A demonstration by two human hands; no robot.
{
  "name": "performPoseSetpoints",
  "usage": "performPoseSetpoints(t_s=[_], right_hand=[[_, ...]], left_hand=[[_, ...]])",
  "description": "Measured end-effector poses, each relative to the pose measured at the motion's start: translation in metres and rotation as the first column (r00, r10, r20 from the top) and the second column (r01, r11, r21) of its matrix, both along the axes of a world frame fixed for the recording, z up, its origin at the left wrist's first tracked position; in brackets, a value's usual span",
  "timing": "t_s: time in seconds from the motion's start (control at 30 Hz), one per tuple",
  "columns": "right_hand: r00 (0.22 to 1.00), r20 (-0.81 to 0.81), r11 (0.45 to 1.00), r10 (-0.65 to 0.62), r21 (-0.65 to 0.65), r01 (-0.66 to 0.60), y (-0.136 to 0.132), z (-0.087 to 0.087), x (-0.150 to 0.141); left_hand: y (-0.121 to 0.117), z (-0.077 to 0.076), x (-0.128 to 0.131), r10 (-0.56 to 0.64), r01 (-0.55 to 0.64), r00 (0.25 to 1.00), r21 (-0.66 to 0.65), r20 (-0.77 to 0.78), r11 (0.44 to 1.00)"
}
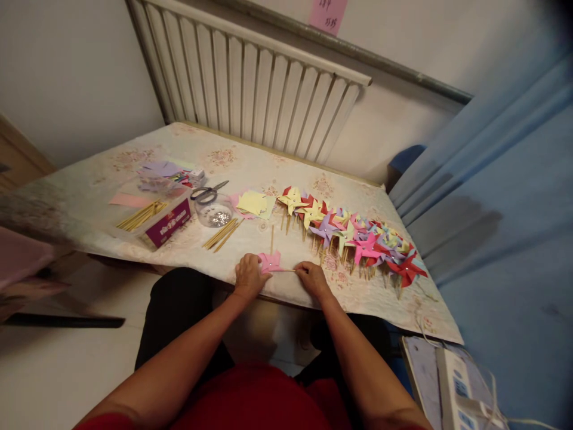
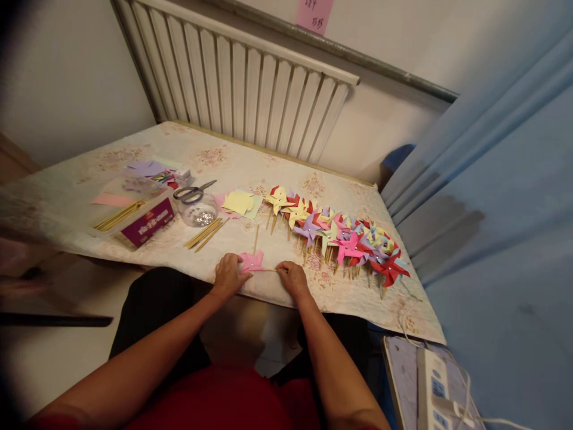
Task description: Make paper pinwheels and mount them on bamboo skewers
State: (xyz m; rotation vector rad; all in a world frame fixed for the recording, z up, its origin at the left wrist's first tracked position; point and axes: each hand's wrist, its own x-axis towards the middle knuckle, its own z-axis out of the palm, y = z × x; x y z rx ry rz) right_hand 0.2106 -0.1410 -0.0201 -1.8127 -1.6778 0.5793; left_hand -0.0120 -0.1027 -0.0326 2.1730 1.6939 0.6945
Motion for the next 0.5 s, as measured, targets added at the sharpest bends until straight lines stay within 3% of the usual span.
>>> performPoseSetpoints(t_s=[0.5], right_hand=[[0.998, 0.066, 1.000, 0.009, -0.013, -0.008, -0.0015, -0.0015, -0.0091]], left_hand=[[-0.0032, 0.0007, 0.0054, 0.031, -0.030, 0.998, 0.025, -0.052, 0.999]])
